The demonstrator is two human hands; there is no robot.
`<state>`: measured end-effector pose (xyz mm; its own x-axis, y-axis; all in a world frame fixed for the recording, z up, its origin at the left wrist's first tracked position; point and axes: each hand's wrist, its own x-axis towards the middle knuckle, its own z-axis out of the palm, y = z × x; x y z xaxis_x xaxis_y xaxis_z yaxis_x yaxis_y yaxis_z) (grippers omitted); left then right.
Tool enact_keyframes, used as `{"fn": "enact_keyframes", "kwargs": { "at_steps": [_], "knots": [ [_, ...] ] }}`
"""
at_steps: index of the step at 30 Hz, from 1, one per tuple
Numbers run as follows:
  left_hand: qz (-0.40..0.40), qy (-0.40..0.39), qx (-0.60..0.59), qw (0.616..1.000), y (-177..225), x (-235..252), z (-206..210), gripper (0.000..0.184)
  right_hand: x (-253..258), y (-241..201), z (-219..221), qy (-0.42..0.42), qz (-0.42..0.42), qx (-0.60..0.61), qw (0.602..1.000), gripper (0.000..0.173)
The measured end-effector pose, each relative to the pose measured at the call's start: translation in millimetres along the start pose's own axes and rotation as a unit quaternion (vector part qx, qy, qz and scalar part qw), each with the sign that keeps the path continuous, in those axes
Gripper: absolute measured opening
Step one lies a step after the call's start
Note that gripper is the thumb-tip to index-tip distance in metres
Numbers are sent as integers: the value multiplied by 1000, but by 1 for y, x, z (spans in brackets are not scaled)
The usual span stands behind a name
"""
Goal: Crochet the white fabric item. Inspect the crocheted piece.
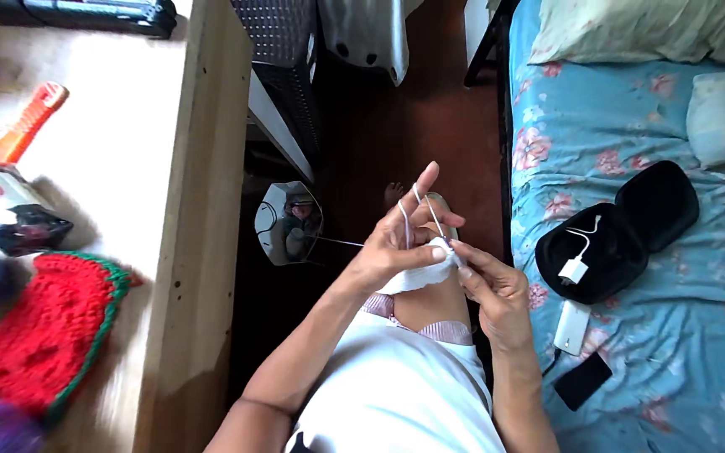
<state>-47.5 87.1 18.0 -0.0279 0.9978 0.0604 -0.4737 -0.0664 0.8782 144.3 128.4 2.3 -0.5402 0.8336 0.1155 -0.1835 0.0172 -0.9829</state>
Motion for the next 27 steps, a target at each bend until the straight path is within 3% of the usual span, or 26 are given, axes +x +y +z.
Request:
{"fn": "enact_keyframes", "kwargs": {
  "at_steps": [7, 10, 12, 14, 17, 19, 21, 23, 27],
  "knots": [
    [7, 99, 44, 994, -6, 5, 15, 98, -2, -2, 5, 71, -63, -132, 987, 26],
    [26, 134, 109, 985, -9, 5, 20, 94, 0, -1, 6, 91, -115, -251, 957, 15],
    [109, 154, 205, 960, -19, 2, 25, 82, 3, -3, 7, 94, -163, -355, 916, 15],
    [233, 165, 292, 913, -35, 0, 27, 64, 7, -8, 12, 96, -166, -401, 896, 16],
    [333, 183, 318, 869, -51, 0, 27, 46, 12, -15, 20, 91, -101, -306, 942, 13],
    [328, 195, 274, 883, -51, -1, 28, 47, 15, -18, 22, 90, -21, -121, 988, 15],
    [271, 215, 202, 916, -43, -2, 31, 58, 15, -14, 24, 113, 22, 10, 993, 18],
    [214, 232, 120, 941, -35, 0, 32, 68, 10, -8, 27, 141, -3, -22, 990, 17],
    [169, 244, 67, 953, -31, 4, 29, 70, 4, 8, 26, 171, -130, -248, 945, 8]
  ]
}}
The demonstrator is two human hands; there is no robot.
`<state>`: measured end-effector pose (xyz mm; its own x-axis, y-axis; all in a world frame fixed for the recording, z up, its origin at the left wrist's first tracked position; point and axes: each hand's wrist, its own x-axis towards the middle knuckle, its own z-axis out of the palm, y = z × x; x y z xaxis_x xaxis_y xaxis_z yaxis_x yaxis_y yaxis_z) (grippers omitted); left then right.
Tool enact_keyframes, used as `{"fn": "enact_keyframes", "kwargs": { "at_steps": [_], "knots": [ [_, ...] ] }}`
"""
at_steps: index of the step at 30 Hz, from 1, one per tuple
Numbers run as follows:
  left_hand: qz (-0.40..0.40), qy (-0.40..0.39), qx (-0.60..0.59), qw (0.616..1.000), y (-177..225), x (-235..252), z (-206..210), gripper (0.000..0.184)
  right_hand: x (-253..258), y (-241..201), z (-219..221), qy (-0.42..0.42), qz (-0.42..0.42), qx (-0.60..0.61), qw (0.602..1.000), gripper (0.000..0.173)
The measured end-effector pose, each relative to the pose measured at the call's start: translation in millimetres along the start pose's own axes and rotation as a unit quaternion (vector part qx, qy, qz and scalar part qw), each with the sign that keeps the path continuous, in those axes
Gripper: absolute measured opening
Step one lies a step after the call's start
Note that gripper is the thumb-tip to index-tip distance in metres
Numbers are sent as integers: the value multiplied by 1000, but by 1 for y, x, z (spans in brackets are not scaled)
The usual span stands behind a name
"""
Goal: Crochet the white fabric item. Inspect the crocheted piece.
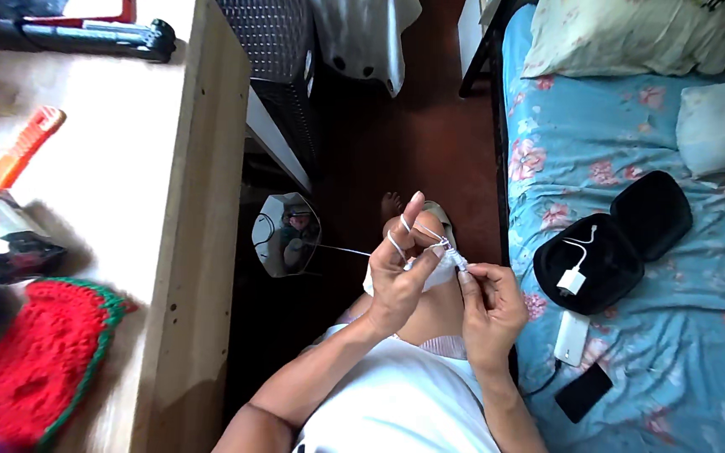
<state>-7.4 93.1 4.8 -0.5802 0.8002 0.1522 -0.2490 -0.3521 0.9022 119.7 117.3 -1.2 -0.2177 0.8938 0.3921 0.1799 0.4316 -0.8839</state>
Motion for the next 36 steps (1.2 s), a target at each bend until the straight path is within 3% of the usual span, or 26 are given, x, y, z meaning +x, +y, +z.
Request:
{"fn": "enact_keyframes", "kwargs": {
  "at_steps": [6, 16, 21, 33, 36],
  "knots": [
    [-60, -14, 20, 998, 10, 10, -5, 67, 0, 5, -1, 11, -126, -185, 975, 16],
    [-188, -81, 27, 978, 26, 25, -23, 58, 1, 5, -8, -24, -177, -222, 959, 23],
    [-208, -93, 38, 973, 33, 26, -25, 55, 1, 3, -11, -28, -196, -257, 946, 24],
    [-282, -136, -31, 949, 35, 28, -32, 51, 4, 17, -21, -100, -132, -62, 984, 23],
    [-286, -145, -52, 946, 36, 28, -32, 51, 3, 17, -21, -104, -76, 24, 991, 20]
  ]
}}
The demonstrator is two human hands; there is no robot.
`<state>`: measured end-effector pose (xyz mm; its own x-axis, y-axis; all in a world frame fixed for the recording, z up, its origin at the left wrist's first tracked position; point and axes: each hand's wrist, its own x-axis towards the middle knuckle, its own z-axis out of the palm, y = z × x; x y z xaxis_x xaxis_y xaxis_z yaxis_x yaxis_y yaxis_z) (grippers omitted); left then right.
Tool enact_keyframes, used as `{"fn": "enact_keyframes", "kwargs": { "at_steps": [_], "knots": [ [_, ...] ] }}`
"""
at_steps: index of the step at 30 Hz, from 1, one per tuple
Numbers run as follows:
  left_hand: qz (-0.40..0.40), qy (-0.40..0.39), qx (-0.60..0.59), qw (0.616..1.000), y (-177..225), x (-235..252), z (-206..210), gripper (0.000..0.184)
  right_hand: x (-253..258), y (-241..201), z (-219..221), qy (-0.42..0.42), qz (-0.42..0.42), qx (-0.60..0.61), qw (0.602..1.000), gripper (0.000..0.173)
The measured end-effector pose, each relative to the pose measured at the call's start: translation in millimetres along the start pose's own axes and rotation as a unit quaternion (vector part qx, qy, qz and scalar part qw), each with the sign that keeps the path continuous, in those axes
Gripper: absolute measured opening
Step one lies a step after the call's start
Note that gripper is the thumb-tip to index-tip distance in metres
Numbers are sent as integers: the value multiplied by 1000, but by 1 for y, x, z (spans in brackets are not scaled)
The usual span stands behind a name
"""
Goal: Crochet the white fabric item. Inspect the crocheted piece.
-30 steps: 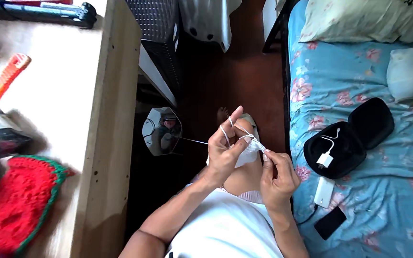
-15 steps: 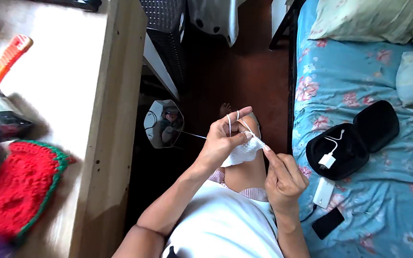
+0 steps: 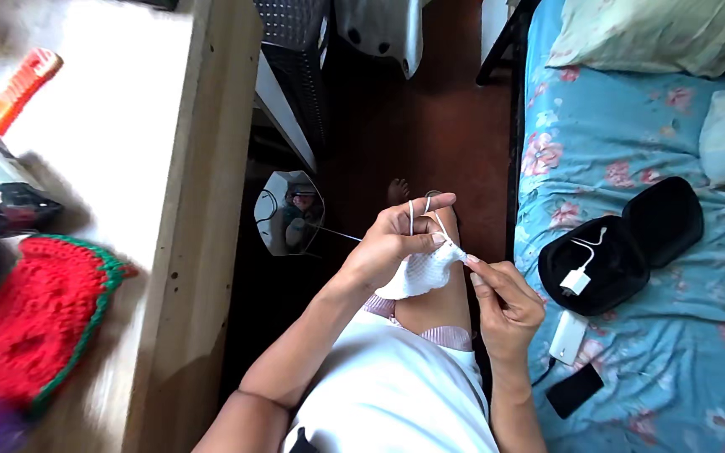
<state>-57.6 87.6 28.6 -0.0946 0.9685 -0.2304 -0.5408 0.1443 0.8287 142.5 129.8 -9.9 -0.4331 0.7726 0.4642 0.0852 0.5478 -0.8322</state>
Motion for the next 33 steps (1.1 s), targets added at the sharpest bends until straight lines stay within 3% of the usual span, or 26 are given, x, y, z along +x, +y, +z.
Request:
{"fn": "enact_keyframes", "kwargs": {
  "at_steps": [4, 7, 9, 11, 15, 19, 21, 23, 25, 29, 33],
  "knots": [
    [45, -13, 24, 999, -9, 1, 8, 59, 0, -2, 4, -13, 104, 154, 982, 29],
    [67, -14, 33, 997, -19, 0, 14, 63, 4, -4, 3, -46, 123, 203, 970, 34],
    [71, -7, 15, 997, -21, 0, 7, 46, 7, -4, -1, -61, 146, 234, 959, 32],
    [70, -4, 20, 997, -21, 0, -10, 12, 9, -4, -6, -59, 184, 281, 940, 30],
    [49, -85, 41, 994, -13, -4, -55, 33, 9, 2, -14, -48, 228, 350, 907, 28],
    [133, -163, -51, 976, -20, -1, -57, 28, 8, 3, -12, -56, 233, 363, 901, 27],
    [149, -157, -66, 974, -23, 2, -39, 28, 9, 2, -11, -56, 233, 352, 905, 28],
    [138, -124, -6, 983, -20, 4, -17, 57, 9, -1, -11, -50, 227, 320, 919, 31],
    [129, -94, 45, 986, -18, 7, -1, 75, 8, -3, -11, -40, 205, 263, 942, 33],
    [140, -34, 77, 987, -25, 11, 11, 83, 5, -7, -6, -5, 158, 151, 976, 33],
    [153, 24, 86, 984, -31, 10, 18, 84, 4, -10, 0, 18, 89, 10, 996, 21]
  ]
}}
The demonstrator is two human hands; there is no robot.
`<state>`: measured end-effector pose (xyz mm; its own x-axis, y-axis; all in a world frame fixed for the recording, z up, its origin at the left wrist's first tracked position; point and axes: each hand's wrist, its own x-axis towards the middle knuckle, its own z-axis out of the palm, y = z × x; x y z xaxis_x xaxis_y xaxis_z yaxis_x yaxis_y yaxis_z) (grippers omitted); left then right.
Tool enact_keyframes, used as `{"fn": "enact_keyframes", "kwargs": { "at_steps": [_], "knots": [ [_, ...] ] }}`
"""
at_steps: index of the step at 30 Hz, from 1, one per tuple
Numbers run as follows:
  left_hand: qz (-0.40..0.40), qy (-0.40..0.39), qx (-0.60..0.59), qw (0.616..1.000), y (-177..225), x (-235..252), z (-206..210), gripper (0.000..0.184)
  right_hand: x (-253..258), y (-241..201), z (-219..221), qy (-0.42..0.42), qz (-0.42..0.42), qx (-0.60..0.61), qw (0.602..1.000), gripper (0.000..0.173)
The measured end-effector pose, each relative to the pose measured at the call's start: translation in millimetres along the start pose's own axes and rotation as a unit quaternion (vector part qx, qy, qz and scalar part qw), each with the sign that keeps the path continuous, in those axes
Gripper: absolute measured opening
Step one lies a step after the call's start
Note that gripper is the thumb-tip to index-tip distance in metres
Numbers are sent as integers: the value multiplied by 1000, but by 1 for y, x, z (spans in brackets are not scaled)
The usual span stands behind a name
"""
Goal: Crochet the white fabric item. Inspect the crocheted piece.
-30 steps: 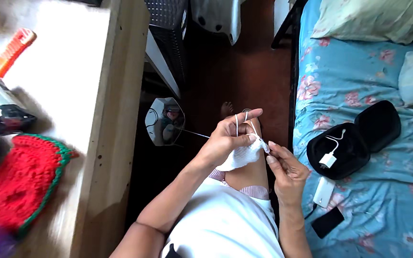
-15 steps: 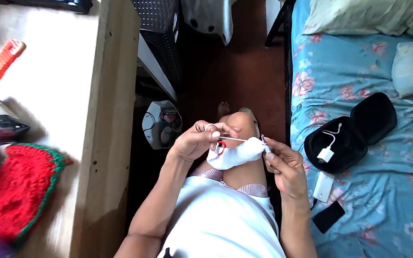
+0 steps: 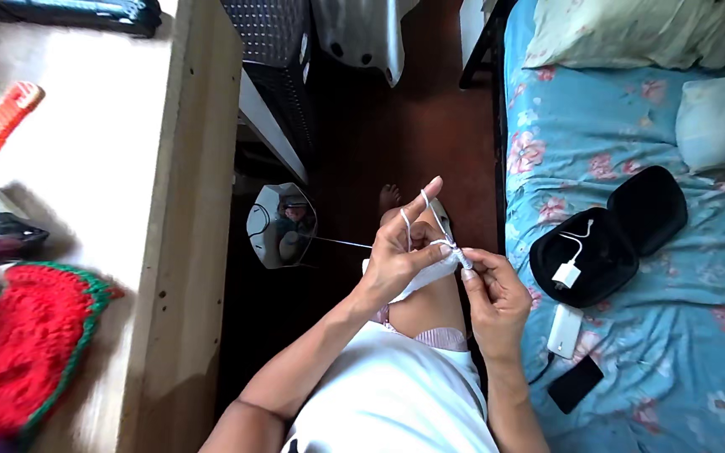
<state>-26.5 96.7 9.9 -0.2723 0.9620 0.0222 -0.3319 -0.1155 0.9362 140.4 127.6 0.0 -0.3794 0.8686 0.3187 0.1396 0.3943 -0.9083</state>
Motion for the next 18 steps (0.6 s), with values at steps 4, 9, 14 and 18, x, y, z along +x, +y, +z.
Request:
{"fn": "enact_keyframes", "kwargs": {
  "at_steps": [4, 9, 14, 18],
  "knots": [
    [180, 66, 140, 971, -17, -9, 11, 64, 5, -8, 2, 25, -111, -209, 971, 21],
    [330, 120, 205, 914, -40, -17, 17, 37, 12, -21, 8, -14, 6, -42, 999, 22],
    [178, 145, 7, 973, -17, -16, 23, 65, 11, -21, 12, 27, 163, 260, 951, 22],
    [130, 162, -31, 978, -15, -11, 21, 63, 0, -12, 19, 83, 22, 34, 996, 13]
  ]
}}
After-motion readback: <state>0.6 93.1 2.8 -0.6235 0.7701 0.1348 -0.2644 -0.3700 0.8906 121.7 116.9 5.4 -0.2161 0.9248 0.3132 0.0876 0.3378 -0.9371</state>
